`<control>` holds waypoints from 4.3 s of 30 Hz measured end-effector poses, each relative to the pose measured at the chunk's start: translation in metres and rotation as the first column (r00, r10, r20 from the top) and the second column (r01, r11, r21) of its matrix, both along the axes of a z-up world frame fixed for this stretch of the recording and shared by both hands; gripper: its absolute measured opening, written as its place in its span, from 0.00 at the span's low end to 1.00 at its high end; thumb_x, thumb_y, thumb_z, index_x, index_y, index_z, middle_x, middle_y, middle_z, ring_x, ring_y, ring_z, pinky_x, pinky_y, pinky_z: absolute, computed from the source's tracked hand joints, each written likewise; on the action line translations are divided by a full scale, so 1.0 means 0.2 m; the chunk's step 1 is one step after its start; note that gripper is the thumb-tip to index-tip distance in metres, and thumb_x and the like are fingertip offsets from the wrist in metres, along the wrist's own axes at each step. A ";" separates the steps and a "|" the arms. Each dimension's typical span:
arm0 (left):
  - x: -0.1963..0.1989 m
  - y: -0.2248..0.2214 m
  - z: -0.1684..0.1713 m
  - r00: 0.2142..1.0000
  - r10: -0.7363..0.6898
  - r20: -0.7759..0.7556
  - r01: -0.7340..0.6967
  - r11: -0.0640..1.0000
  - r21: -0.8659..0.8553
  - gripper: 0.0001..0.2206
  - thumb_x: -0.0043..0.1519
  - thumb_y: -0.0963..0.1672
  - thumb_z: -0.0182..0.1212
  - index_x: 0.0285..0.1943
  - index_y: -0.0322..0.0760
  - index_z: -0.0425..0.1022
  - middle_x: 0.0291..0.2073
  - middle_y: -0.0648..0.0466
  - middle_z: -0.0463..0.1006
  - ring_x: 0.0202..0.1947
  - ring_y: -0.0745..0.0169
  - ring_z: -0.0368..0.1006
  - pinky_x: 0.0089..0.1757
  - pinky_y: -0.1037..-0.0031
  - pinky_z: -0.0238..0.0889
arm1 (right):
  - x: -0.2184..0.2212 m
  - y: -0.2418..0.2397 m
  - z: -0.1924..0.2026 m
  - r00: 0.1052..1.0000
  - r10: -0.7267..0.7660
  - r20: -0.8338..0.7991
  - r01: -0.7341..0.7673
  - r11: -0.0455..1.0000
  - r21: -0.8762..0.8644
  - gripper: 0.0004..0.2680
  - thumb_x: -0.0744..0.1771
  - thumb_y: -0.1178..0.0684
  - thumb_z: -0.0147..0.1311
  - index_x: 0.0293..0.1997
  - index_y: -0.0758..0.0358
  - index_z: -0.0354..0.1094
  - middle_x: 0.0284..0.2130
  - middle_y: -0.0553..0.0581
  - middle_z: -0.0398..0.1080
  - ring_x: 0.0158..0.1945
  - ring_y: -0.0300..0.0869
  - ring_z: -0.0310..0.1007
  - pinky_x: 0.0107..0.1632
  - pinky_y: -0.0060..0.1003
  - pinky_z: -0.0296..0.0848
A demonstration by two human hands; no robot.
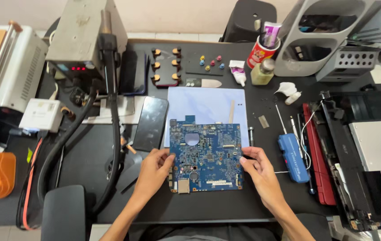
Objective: The person applies a liquid from a tube onto a motherboard, uses a heat gun to warm a specific area, and then wipes the board with a white cloth.
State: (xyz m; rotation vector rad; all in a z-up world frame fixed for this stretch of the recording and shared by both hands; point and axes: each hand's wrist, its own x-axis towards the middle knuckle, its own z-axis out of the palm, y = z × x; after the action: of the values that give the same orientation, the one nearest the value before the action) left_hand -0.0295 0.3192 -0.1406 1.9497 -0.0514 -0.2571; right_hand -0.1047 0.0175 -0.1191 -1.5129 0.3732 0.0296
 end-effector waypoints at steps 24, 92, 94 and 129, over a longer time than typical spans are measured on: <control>-0.04 -0.06 0.27 0.894 -0.041 0.447 -0.180 0.879 0.442 0.12 0.63 0.44 0.61 0.53 0.35 0.75 0.43 0.42 0.73 0.36 0.39 0.76 0.33 0.55 0.67 | -0.06 0.06 0.16 0.993 0.107 0.052 -0.061 0.832 -0.551 0.13 0.65 0.54 0.60 0.54 0.64 0.71 0.44 0.57 0.78 0.46 0.40 0.80 0.45 0.34 0.77; -0.43 0.61 0.71 0.998 0.065 -0.004 -0.059 0.930 0.364 0.13 0.56 0.46 0.68 0.49 0.45 0.83 0.18 0.54 0.79 0.21 0.60 0.77 0.32 0.68 0.73 | 0.62 0.08 1.15 0.672 0.671 0.314 -0.011 0.433 -0.901 0.14 0.65 0.61 0.57 0.56 0.56 0.68 0.33 0.58 0.79 0.32 0.45 0.79 0.33 0.36 0.74; -0.32 0.69 0.90 0.973 0.216 0.078 -0.229 0.938 0.260 0.11 0.58 0.44 0.66 0.48 0.42 0.79 0.23 0.50 0.77 0.23 0.56 0.75 0.33 0.65 0.69 | 0.58 0.09 1.10 0.739 0.637 0.220 -0.084 0.411 -0.908 0.12 0.65 0.57 0.59 0.54 0.54 0.72 0.25 0.58 0.77 0.23 0.42 0.75 0.26 0.37 0.68; 0.28 -0.28 0.77 0.948 0.034 0.318 0.142 0.846 -0.513 0.09 0.70 0.36 0.53 0.55 0.33 0.60 0.40 0.54 0.70 0.42 0.70 0.73 0.44 0.76 0.69 | 0.54 -0.63 -0.05 0.960 0.064 0.273 0.242 0.301 -0.922 0.12 0.71 0.56 0.50 0.60 0.70 0.69 0.56 0.81 0.63 0.59 0.71 0.66 0.60 0.53 0.66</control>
State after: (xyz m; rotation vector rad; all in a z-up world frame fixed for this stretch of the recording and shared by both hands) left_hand 0.0261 0.2639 0.0142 1.4132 -0.3557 0.0409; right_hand 0.0036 -0.1085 -0.1293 -2.6849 0.2460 -0.6109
